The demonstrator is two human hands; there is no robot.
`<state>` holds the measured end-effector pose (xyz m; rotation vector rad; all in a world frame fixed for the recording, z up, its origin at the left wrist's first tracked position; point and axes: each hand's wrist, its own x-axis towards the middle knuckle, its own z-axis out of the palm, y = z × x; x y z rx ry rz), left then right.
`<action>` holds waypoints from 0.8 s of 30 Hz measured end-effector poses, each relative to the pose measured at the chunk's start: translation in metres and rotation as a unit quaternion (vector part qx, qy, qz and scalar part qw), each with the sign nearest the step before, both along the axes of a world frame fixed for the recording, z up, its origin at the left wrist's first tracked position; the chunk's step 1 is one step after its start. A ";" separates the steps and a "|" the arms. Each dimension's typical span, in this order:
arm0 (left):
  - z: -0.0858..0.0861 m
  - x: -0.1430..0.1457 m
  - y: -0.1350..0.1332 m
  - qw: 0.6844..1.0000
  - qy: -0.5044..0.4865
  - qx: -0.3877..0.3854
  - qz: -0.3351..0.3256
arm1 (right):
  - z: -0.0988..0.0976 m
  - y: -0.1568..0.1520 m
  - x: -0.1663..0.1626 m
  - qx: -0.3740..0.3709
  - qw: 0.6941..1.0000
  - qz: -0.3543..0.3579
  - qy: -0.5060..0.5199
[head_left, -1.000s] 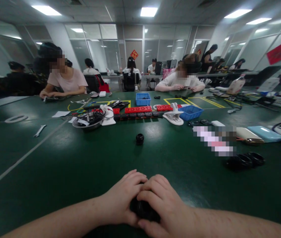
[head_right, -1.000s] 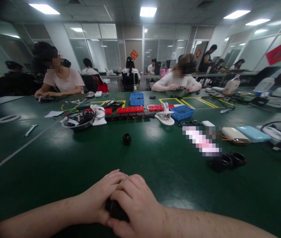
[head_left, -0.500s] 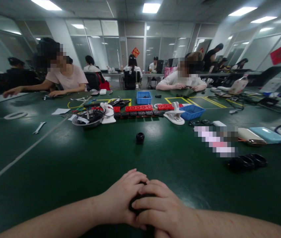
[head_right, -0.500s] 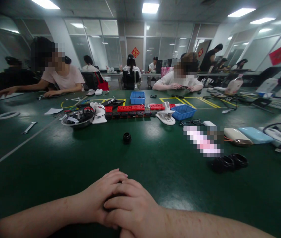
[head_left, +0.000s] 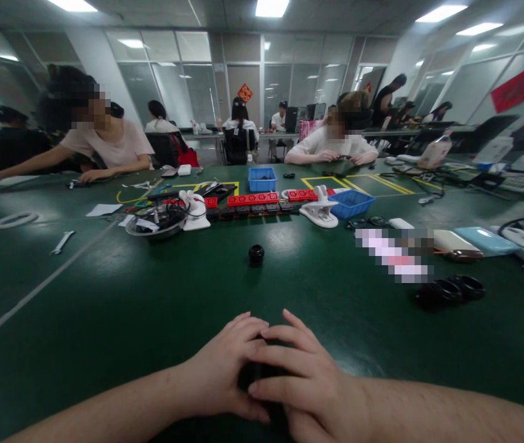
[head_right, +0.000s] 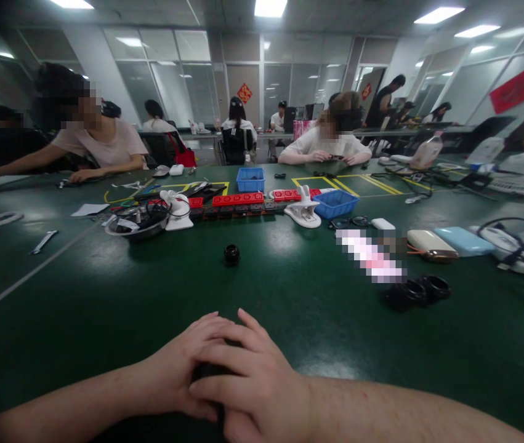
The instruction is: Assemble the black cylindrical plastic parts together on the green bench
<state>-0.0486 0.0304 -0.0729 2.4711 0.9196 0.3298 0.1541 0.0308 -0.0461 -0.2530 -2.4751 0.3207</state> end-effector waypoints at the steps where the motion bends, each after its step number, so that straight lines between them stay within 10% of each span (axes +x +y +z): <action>1: -0.001 0.000 0.000 1.000 -0.002 -0.002 -0.001 | 0.000 0.000 -0.001 -0.014 1.000 -0.013 0.008; 14: 0.009 0.007 -0.001 1.000 0.015 -0.020 0.010 | -0.017 -0.004 -0.018 -0.110 0.988 -0.109 0.009; 24: 0.009 0.005 0.001 1.000 0.019 -0.024 0.007 | -0.008 0.002 -0.015 -0.113 0.993 0.014 -0.023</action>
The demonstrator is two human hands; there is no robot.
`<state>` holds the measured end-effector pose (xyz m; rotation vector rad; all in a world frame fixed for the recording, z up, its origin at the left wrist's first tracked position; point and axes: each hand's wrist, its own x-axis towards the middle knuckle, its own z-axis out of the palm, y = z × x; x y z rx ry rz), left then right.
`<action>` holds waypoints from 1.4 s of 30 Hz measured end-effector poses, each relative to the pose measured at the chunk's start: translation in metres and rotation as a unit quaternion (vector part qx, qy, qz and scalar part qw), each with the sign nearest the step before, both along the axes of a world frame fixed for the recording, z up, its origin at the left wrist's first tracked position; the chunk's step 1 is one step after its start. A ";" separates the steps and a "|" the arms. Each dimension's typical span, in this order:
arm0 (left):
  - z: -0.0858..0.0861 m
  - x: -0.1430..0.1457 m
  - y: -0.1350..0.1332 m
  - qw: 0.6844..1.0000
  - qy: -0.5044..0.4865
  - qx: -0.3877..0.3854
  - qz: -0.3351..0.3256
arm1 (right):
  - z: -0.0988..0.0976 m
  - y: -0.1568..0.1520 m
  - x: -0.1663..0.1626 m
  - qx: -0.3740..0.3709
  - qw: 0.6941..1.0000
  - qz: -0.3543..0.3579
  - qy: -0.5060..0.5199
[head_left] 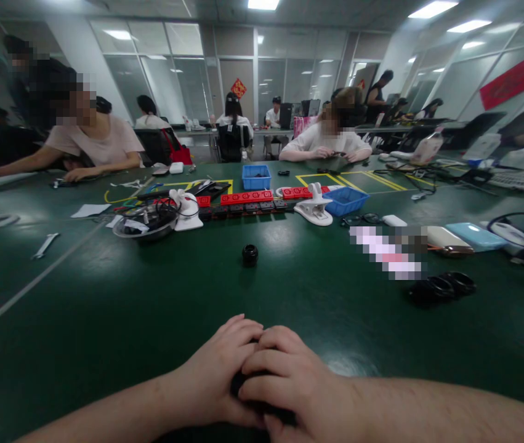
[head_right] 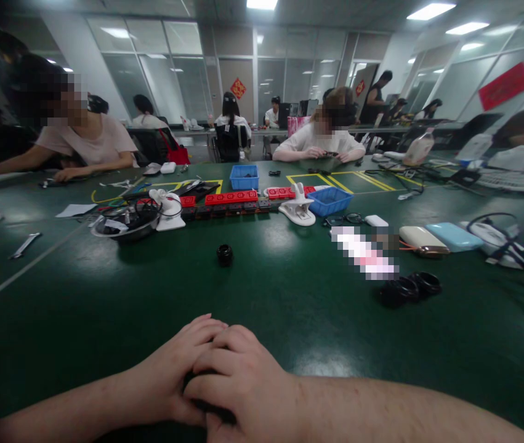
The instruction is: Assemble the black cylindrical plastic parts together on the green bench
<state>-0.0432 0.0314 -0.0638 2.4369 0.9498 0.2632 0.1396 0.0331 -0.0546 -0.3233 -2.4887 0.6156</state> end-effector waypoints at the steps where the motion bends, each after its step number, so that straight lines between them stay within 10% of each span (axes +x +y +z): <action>1: -0.001 -0.001 0.000 1.000 0.000 -0.002 -0.001 | 0.000 0.001 0.000 0.003 1.000 0.010 -0.002; 15: 0.001 0.000 -0.001 1.000 -0.022 -0.011 0.003 | 0.008 0.002 0.006 0.059 0.994 0.073 -0.059; 35: 0.002 -0.017 -0.001 0.999 -0.037 -0.016 -0.001 | 0.001 0.009 0.011 -0.098 0.989 -0.091 0.067; 42: 0.063 -0.029 -0.010 0.992 -0.099 -0.024 0.078 | 0.017 0.042 0.031 -0.273 0.957 -0.060 -0.079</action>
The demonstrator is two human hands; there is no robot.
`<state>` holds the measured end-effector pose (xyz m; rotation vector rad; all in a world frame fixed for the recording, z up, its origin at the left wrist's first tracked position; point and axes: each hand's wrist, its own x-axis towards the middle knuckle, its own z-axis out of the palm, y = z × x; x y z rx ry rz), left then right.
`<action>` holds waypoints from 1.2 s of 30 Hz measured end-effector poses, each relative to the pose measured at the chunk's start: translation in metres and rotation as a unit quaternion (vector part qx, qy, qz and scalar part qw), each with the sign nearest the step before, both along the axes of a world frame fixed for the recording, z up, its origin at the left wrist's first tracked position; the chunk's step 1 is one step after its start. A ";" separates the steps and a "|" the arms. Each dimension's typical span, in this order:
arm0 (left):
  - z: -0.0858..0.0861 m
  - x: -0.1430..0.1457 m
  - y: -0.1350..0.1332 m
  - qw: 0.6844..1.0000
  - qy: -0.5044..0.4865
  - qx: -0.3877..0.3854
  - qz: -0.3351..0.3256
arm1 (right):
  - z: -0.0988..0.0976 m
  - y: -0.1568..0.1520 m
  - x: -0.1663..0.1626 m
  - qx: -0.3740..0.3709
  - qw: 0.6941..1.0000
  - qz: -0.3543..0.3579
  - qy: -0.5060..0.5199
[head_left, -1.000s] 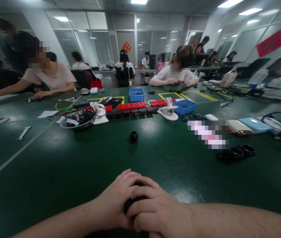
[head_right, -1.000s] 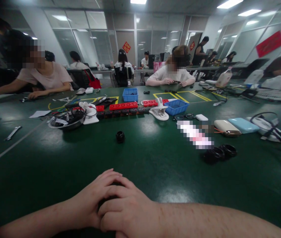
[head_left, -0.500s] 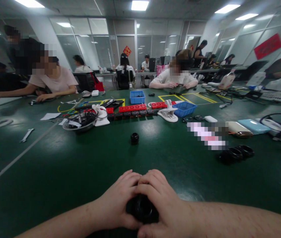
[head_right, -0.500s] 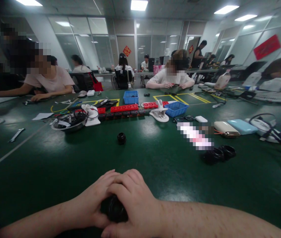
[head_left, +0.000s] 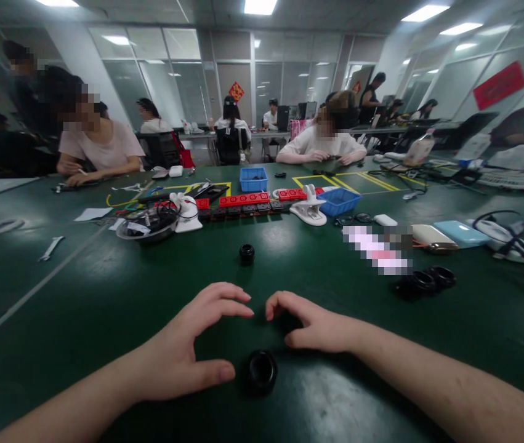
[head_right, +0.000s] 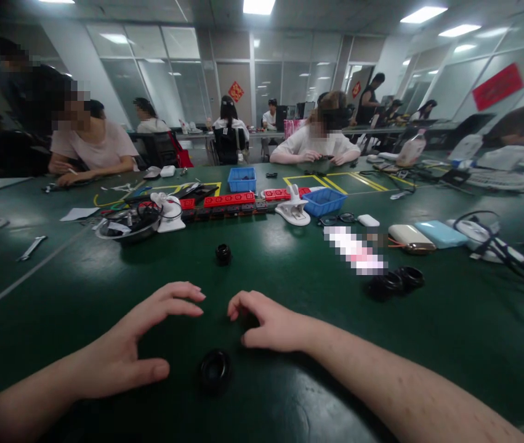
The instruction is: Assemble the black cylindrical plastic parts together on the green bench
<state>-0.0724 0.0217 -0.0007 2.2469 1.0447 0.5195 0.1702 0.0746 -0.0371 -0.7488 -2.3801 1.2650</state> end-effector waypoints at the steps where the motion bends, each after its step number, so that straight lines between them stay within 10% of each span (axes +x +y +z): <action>1: 0.012 0.004 -0.004 1.000 0.013 -0.018 -0.018 | 0.002 0.000 0.000 0.023 0.999 0.026 -0.031; 5: 0.034 0.026 -0.015 0.985 0.080 -0.079 -0.129 | -0.001 -0.009 -0.004 0.135 0.982 0.090 -0.095; 11: 0.021 0.047 -0.019 0.981 0.134 -0.008 -0.142 | -0.014 -0.017 -0.012 0.217 0.966 0.113 -0.089; 28: -0.004 0.076 -0.019 0.933 0.314 0.135 0.113 | -0.019 -0.020 -0.022 0.208 0.972 0.064 -0.093; 36: 0.012 0.051 -0.008 0.965 0.167 0.174 -0.099 | -0.019 -0.020 -0.021 0.197 0.977 0.060 -0.064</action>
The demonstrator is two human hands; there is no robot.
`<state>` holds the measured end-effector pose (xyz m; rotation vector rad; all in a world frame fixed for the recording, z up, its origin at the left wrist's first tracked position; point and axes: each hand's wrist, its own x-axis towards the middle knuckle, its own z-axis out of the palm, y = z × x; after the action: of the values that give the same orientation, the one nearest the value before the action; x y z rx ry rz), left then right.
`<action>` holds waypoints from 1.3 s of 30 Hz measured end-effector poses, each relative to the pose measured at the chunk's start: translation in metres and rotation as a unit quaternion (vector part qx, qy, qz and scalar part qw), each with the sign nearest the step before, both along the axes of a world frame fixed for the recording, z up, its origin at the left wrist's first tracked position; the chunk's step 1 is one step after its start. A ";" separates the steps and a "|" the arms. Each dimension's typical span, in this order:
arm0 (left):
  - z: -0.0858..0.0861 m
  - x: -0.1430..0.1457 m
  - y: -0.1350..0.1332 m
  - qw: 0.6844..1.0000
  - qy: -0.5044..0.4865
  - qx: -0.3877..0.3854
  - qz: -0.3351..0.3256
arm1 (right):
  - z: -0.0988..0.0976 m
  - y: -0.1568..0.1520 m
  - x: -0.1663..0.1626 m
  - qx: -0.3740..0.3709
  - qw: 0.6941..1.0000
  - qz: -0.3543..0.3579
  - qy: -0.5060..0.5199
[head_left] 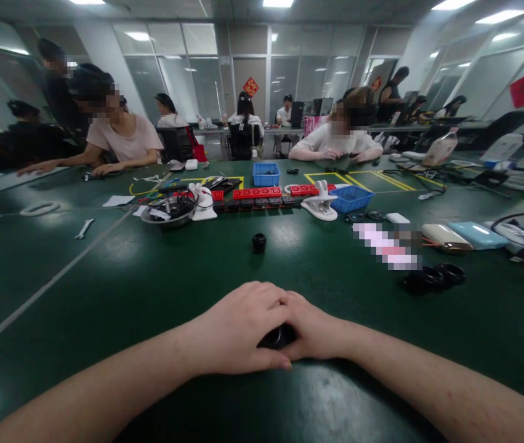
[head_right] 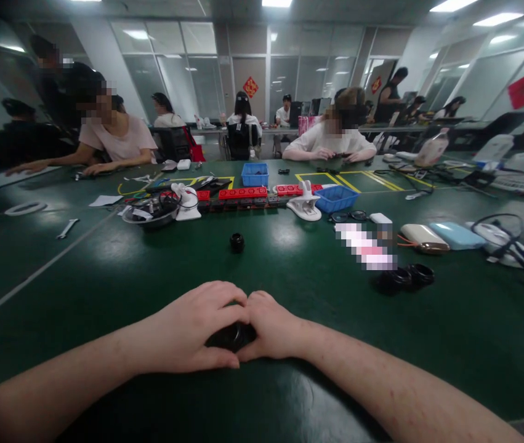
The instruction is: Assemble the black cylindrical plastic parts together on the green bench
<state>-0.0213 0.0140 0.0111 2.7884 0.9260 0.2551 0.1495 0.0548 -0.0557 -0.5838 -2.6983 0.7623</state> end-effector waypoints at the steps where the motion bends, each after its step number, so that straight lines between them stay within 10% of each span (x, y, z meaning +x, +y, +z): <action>1: 0.004 -0.004 0.001 1.000 0.012 -0.023 -0.017 | 0.001 0.000 0.000 -0.002 1.000 0.005 -0.009; 9: 0.010 -0.014 0.005 0.994 0.049 -0.088 -0.042 | 0.007 0.000 -0.001 -0.027 0.998 0.022 -0.054; 17: -0.008 0.012 -0.006 0.980 0.127 -0.021 0.155 | 0.004 -0.002 -0.002 -0.036 0.998 -0.011 -0.043; 24: -0.021 0.015 -0.008 0.975 0.097 0.048 0.196 | 0.002 -0.001 -0.002 -0.040 0.998 -0.013 -0.046; 31: -0.001 -0.004 0.001 0.998 0.005 -0.014 -0.060 | -0.003 0.000 0.000 -0.029 0.999 -0.008 -0.019; 39: 0.011 -0.011 0.002 0.991 0.025 -0.131 -0.026 | 0.001 0.001 0.001 -0.038 0.998 0.003 -0.053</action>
<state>-0.0326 0.0157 0.0218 2.5814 0.8298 0.0517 0.1504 0.0559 -0.0552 -0.6503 -2.7782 0.8625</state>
